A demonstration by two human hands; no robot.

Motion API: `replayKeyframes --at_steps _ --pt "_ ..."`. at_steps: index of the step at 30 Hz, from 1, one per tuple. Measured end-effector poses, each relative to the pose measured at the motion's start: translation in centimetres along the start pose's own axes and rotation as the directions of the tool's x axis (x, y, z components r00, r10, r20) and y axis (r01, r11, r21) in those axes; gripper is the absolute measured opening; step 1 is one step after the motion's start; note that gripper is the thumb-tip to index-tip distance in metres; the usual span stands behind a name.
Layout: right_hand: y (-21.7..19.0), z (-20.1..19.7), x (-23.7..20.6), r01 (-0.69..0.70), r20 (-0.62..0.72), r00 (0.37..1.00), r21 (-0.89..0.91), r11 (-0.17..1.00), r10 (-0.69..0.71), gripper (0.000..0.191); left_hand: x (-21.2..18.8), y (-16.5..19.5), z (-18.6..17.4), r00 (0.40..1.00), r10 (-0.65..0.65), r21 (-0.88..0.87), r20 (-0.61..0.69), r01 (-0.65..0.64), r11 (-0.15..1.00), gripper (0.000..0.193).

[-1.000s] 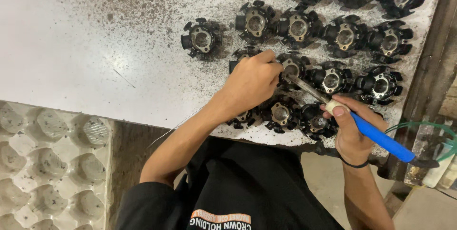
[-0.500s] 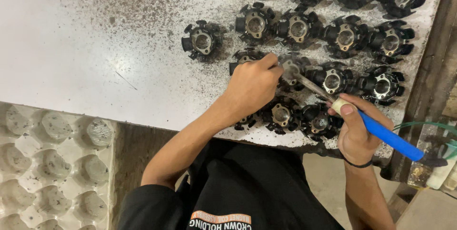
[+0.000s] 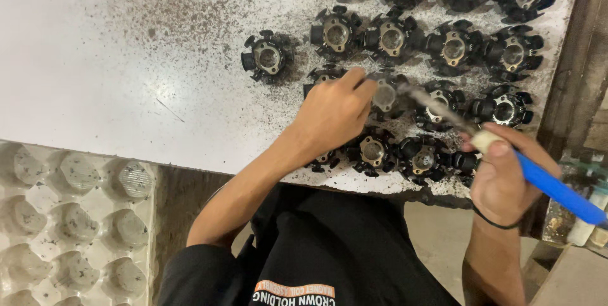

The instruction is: The person solders each black rotor-like component laid out in rows on a white board, holding a component steady with one hand while applying a heated soldering iron and solder wire with the other, moving through the parts one at a time. Smoke rises as the iron works on each part, and finished parts are set back in the grid.

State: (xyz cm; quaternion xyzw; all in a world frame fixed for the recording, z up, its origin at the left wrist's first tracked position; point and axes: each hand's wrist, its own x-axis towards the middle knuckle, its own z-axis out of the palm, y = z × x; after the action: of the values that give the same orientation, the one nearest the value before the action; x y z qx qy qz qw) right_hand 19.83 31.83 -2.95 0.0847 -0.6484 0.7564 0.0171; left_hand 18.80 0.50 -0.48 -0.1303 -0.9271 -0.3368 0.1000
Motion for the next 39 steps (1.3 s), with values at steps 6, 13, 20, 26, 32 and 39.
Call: replayKeyframes --at_steps 6,13,20,26,32,39 --pt "-1.0 -1.6 -7.4 -0.067 -0.033 0.997 0.099 0.993 0.071 0.032 -6.9 3.7 -1.6 0.998 0.07 -0.073 -0.004 -0.07 0.995 0.021" --pt "2.0 1.5 -13.3 -0.099 -0.12 0.988 -0.044 0.994 0.093 0.03 -9.1 4.1 -0.1 1.0 0.019 -0.12 -0.017 -0.02 0.993 0.031" --pt "1.3 2.6 -12.0 -0.051 -0.082 0.996 -0.263 0.964 0.031 0.029 -9.9 4.1 0.6 0.995 -0.016 -0.048 -0.102 0.011 0.999 0.029" --pt "1.1 2.6 -11.2 -0.066 -0.033 0.998 -0.327 0.943 0.059 0.033 -9.9 3.9 1.2 0.996 -0.084 -0.094 0.022 0.085 0.992 0.026" --pt "1.2 1.8 -10.2 -0.291 -0.044 0.955 0.074 0.954 0.294 0.024 -9.2 4.1 0.8 0.988 -0.071 -0.019 0.138 0.074 0.997 0.026" --pt "2.0 1.3 -10.9 -0.276 -0.021 0.96 0.119 0.954 0.28 0.023 -9.4 3.6 0.6 0.994 -0.09 -0.144 0.058 0.097 0.985 0.026"
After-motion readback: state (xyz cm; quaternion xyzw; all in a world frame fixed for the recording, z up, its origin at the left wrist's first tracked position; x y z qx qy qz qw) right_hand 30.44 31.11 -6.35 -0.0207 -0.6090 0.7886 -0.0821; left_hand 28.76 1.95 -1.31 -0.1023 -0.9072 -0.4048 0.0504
